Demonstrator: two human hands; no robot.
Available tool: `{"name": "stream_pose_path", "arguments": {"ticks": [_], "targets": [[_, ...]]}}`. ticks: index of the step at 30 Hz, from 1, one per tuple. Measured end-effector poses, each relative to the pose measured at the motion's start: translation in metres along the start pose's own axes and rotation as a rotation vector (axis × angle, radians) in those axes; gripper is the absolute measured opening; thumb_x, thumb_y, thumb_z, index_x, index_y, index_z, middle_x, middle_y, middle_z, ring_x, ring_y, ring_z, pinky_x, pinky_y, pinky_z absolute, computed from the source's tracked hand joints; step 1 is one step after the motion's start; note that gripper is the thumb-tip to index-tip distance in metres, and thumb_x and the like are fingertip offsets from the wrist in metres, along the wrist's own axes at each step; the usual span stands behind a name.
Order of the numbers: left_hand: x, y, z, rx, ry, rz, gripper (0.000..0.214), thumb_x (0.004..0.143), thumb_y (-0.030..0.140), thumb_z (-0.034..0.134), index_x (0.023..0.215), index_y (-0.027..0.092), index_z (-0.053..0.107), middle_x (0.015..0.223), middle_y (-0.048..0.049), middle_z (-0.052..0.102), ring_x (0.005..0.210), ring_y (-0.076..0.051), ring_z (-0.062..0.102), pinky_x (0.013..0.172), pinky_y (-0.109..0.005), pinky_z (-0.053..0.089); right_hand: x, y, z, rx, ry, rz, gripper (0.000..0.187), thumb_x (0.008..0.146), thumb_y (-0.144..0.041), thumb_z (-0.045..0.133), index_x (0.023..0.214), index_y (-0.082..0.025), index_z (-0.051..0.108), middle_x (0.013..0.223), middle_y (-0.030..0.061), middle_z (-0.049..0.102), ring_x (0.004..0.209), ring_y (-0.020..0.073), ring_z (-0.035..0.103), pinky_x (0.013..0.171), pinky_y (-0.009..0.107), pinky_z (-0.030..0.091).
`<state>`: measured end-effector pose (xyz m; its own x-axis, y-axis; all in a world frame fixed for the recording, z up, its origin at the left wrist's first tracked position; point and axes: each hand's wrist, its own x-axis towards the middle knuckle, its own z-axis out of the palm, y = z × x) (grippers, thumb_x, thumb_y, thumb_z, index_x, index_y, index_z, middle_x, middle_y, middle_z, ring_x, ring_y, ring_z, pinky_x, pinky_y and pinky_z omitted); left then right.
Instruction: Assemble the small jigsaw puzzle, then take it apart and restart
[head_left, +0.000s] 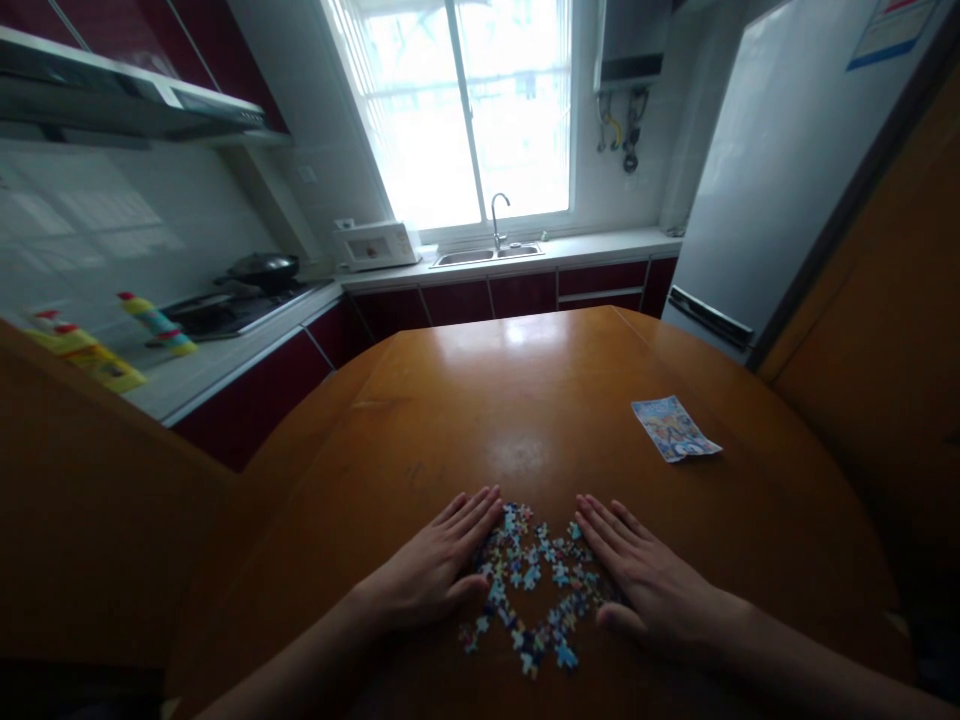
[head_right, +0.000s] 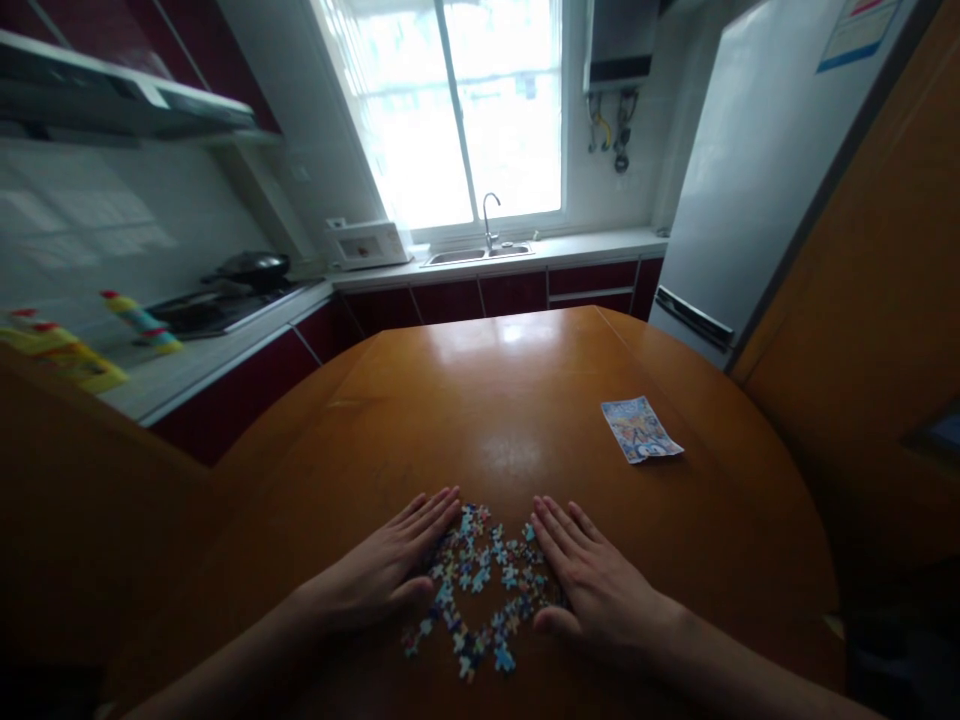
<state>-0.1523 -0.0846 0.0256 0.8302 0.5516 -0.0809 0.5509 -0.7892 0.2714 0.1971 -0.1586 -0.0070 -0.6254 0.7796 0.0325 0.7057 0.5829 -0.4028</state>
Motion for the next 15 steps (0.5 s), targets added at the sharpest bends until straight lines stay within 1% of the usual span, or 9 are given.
{"name": "stream_pose_path", "arguments": {"ticks": [2,4,6,7,10,13,15], "targets": [[0.0,0.003,-0.001,0.002,-0.004,0.014,0.084,0.095,0.066,0.04,0.159,0.029,-0.002,0.165,-0.0042,0.003,0.152,-0.03,0.011,0.126,-0.048,0.011,-0.001,-0.001,0.003,-0.008,0.013,0.011,0.098,0.09,-0.068,0.048,0.157,-0.014,0.001,0.162,0.0145,0.001,0.151,0.0329,0.005,0.123,0.052,0.01],[0.001,0.004,-0.004,0.014,-0.013,0.04,0.079,0.095,0.067,0.038,0.158,0.033,0.004,0.165,-0.0015,0.002,0.152,-0.031,0.009,0.125,-0.05,0.01,0.0,-0.002,0.003,-0.017,0.027,0.021,0.099,0.09,-0.068,0.048,0.157,-0.014,-0.002,0.163,0.0146,0.0,0.151,0.0335,0.005,0.123,0.052,0.011],[0.002,0.003,-0.007,0.025,-0.021,0.059,0.074,0.096,0.066,0.037,0.158,0.036,0.009,0.165,0.0015,0.004,0.152,-0.031,0.008,0.125,-0.051,0.01,0.001,-0.004,0.002,-0.026,0.03,0.026,0.099,0.09,-0.068,0.047,0.156,-0.014,-0.003,0.163,0.0148,0.0,0.15,0.034,0.006,0.123,0.053,0.013],[0.003,0.002,-0.008,0.031,-0.024,0.058,0.073,0.096,0.065,0.037,0.158,0.037,0.009,0.164,0.0023,0.005,0.152,-0.031,0.008,0.125,-0.052,0.01,0.002,-0.004,0.0,-0.031,0.028,0.027,0.099,0.09,-0.068,0.047,0.156,-0.014,-0.003,0.162,0.015,0.001,0.15,0.0341,0.006,0.123,0.053,0.014],[0.001,-0.006,-0.01,0.056,-0.026,0.026,0.075,0.097,0.064,0.035,0.157,0.037,0.001,0.164,0.002,0.007,0.152,-0.03,0.007,0.124,-0.054,0.008,0.002,-0.005,-0.002,-0.047,0.034,0.023,0.101,0.089,-0.07,0.047,0.156,-0.013,-0.004,0.162,0.0158,0.002,0.15,0.0343,0.007,0.123,0.053,0.015],[-0.002,-0.013,-0.009,0.079,-0.021,0.007,0.078,0.097,0.065,0.033,0.157,0.033,-0.006,0.164,-0.0002,0.006,0.152,-0.03,0.006,0.124,-0.054,0.008,0.001,-0.003,-0.001,-0.059,0.078,-0.008,0.102,0.089,-0.07,0.047,0.156,-0.013,-0.004,0.162,0.016,0.004,0.15,0.0344,0.009,0.123,0.053,0.013],[-0.003,-0.015,-0.007,0.094,-0.017,0.006,0.08,0.097,0.066,0.032,0.157,0.032,-0.008,0.164,-0.0018,0.004,0.152,-0.03,0.006,0.124,-0.053,0.008,0.001,-0.001,0.0,-0.07,0.111,-0.023,0.102,0.089,-0.069,0.047,0.157,-0.014,-0.005,0.162,0.0157,0.004,0.15,0.0337,0.01,0.123,0.053,0.011]]}}
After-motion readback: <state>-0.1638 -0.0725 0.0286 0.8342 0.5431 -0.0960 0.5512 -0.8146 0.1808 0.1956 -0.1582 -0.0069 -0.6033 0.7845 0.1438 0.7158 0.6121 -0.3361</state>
